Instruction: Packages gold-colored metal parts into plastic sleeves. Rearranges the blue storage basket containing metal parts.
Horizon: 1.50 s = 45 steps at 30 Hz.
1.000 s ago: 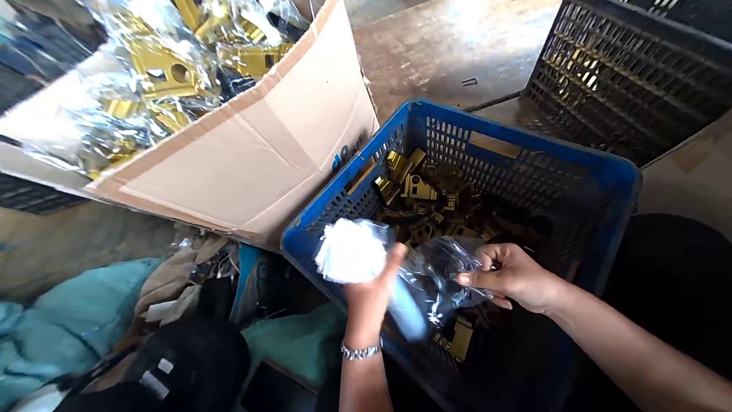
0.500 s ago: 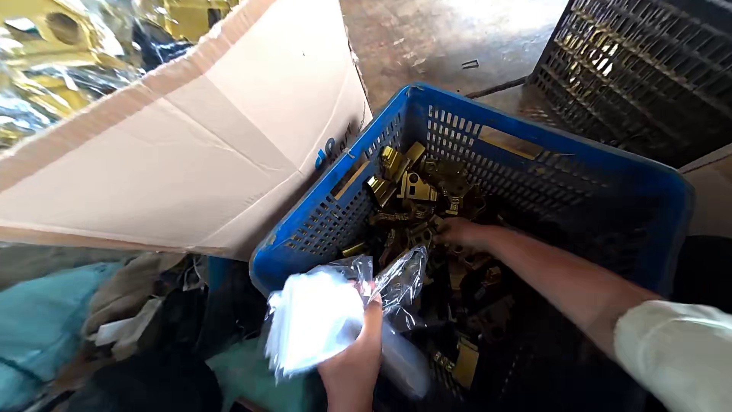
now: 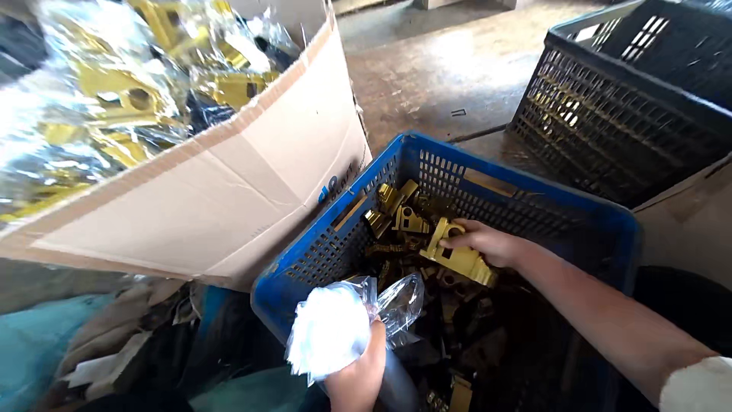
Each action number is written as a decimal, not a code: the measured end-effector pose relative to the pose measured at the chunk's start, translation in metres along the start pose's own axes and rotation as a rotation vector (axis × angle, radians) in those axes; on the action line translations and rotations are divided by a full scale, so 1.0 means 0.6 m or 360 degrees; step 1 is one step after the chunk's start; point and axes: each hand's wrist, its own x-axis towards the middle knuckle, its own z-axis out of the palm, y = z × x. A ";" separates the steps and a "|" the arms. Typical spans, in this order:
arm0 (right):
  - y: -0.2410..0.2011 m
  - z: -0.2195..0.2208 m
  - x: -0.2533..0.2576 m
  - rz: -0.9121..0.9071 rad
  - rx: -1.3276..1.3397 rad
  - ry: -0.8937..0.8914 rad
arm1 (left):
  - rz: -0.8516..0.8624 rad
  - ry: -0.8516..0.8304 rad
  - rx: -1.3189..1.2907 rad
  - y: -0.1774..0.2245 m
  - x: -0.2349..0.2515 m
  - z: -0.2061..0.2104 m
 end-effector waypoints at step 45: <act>-0.127 0.091 -0.209 -0.1651 -0.0503 0.0637 | -0.0401 -0.0470 -0.0252 0.023 -0.033 0.012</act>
